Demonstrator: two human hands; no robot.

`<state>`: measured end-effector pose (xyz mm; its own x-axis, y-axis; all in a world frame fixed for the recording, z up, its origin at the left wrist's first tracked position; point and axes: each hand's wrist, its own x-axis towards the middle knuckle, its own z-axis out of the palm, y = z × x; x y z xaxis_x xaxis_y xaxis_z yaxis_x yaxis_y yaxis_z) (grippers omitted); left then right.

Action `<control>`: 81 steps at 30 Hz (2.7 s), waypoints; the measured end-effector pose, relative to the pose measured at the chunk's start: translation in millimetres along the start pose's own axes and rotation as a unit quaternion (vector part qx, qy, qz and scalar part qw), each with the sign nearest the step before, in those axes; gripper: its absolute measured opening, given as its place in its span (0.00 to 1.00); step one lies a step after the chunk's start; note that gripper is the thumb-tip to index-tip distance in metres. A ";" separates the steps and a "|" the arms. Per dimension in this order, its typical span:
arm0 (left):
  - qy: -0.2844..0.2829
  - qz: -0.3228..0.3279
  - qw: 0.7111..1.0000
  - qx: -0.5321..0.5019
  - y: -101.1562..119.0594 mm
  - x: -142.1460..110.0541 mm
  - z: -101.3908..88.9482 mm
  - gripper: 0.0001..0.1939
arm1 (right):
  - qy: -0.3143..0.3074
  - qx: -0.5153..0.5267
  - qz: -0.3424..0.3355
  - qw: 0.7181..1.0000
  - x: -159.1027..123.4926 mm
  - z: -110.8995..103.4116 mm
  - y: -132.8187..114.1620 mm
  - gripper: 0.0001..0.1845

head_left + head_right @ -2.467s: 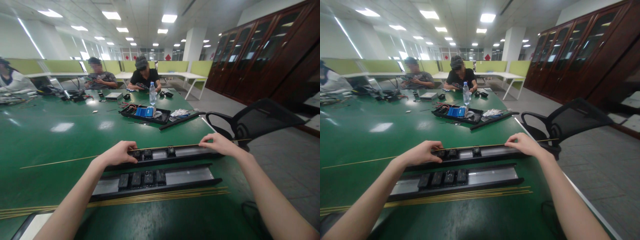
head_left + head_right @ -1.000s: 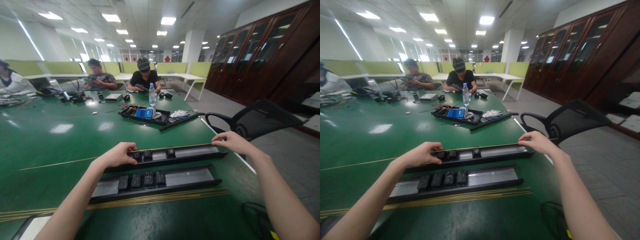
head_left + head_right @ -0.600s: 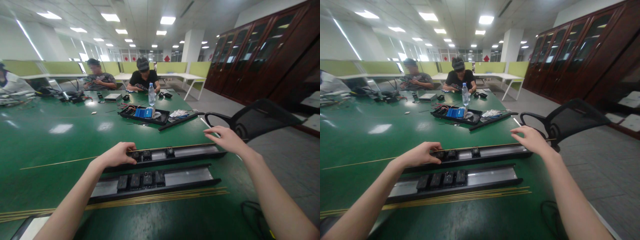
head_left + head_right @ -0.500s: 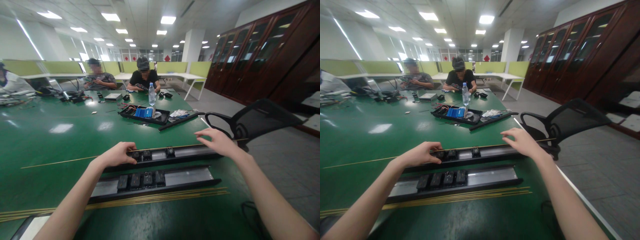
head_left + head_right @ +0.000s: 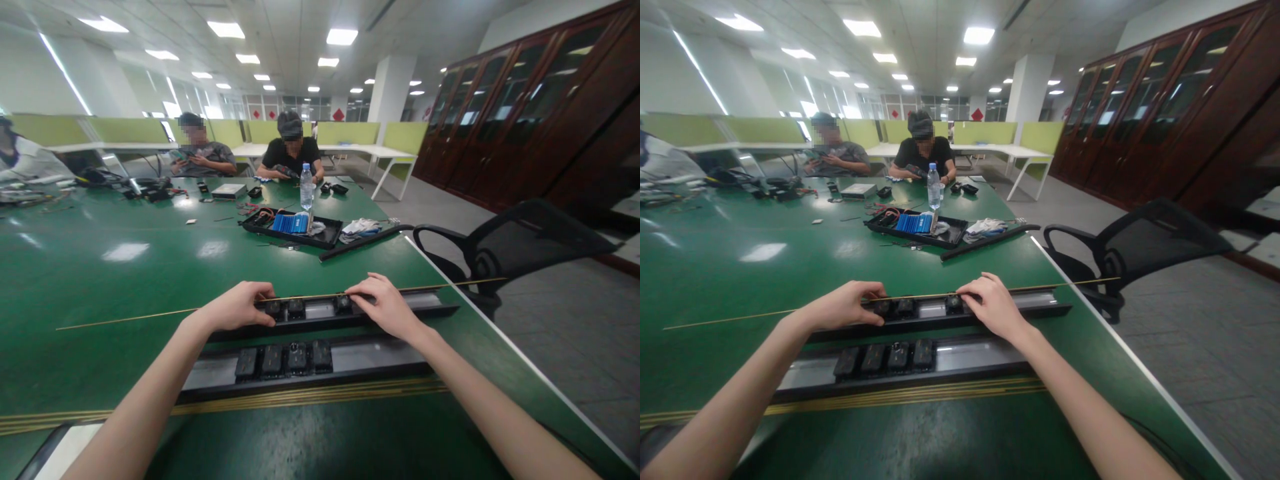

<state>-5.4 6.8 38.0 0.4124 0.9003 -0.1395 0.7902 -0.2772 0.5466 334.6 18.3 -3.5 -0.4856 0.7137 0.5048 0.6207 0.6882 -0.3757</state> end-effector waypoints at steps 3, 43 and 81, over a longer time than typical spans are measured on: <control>0.006 0.006 1.000 0.004 -0.7 0.4 0.3 0.19 | 0.028 0.013 0.002 1.000 -1.7 6.8 -0.2 0.09; 0.009 0.014 1.000 0.019 -3.5 0.2 0.5 0.18 | 0.049 -0.017 0.006 0.999 -5.4 13.7 1.2 0.09; 0.005 0.015 1.000 0.000 -3.6 0.2 0.6 0.19 | -0.001 -0.022 0.045 0.999 -1.9 -4.8 7.7 0.06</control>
<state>-7.8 7.8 35.5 0.4311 0.8948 -0.1159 0.7783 -0.3038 0.5496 343.4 21.6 -3.6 -0.4287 0.7722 0.4690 0.6875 0.6156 -0.3852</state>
